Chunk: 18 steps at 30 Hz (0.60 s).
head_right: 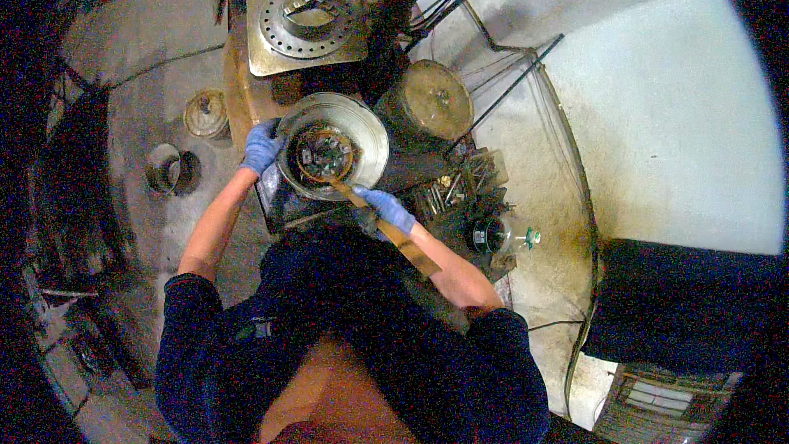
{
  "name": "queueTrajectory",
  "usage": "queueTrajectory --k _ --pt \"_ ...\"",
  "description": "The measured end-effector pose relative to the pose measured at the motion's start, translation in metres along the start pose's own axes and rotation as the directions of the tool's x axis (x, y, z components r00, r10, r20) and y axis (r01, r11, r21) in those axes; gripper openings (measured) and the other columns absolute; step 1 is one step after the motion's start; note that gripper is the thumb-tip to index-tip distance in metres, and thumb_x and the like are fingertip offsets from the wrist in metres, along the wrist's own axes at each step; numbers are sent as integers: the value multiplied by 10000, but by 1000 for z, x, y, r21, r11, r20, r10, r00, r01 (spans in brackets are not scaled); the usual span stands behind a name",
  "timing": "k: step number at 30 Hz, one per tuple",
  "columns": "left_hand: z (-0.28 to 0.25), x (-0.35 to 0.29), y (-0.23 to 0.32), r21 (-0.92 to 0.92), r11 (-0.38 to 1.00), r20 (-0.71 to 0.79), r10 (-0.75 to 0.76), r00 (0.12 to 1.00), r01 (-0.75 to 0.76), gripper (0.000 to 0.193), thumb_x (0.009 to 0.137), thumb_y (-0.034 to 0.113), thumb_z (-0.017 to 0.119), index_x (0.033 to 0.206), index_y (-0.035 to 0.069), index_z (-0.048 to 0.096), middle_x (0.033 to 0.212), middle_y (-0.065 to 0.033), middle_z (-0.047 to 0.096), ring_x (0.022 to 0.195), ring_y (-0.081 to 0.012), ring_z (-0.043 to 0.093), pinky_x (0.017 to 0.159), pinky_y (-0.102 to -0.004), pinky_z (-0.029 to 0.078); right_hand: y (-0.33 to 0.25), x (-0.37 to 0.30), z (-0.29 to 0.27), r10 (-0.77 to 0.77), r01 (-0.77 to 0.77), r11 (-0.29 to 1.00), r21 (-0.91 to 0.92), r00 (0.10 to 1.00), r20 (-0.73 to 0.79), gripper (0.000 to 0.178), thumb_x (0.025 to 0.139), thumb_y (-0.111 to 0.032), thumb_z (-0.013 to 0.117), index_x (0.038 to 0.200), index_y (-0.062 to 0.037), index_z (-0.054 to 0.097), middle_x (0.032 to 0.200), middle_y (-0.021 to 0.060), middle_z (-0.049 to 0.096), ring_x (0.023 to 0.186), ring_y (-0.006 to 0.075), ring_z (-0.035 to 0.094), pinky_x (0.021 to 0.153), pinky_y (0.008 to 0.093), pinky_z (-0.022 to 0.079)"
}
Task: The person dips metal parts into a container of liquid using a long-handled wire basket, then transfers them to a crate.
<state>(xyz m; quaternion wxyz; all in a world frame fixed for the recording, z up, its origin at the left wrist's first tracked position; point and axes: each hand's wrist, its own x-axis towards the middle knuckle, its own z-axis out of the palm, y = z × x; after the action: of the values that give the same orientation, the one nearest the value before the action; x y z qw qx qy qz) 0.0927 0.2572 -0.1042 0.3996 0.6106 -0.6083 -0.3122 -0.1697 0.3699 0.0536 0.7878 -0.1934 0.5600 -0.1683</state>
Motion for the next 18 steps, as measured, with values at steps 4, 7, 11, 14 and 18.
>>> queueTrajectory --k 4,7,11,14,18 --pt "-9 8 0 60 996 62 -64 996 60 307 706 252 585 953 72 612 893 -172 611 825 -320 586 728 -359 459 4 -52 7 -32 35 999 -31 995 96 311 877 -358 443 816 -57 491 463 -39 365 326 58 347 289 187 290" --pt "-7 5 -8 -31 999 18 14 1000 -14 298 711 232 579 955 63 608 885 -179 612 820 -323 591 728 -365 460 21 -98 7 42 -39 999 38 996 -84 299 858 -350 480 824 -55 513 483 -9 398 324 83 361 295 215 306" --pt "-8 5 3 74 997 24 11 1000 -13 294 716 223 566 956 58 606 876 -185 611 824 -333 584 730 -371 458 57 -123 -1 32 -28 999 27 984 -176 255 834 -333 524 753 -91 525 498 38 467 304 124 380 302 246 311" --pt "2 8 -3 170 984 -1 47 999 -46 284 721 217 555 953 61 605 880 -182 608 834 -334 579 734 -374 453 59 -126 2 -12 25 998 64 979 -205 251 819 -306 556 834 -56 552 552 46 493 327 111 392 284 245 314" --pt "-7 5 14 188 982 9 7 1000 -9 276 724 210 550 948 60 605 889 -181 606 844 -332 577 741 -379 448 71 -116 -24 -96 20 961 -275 960 -265 306 799 -326 581 925 -48 605 745 17 582 653 84 488 610 238 381"
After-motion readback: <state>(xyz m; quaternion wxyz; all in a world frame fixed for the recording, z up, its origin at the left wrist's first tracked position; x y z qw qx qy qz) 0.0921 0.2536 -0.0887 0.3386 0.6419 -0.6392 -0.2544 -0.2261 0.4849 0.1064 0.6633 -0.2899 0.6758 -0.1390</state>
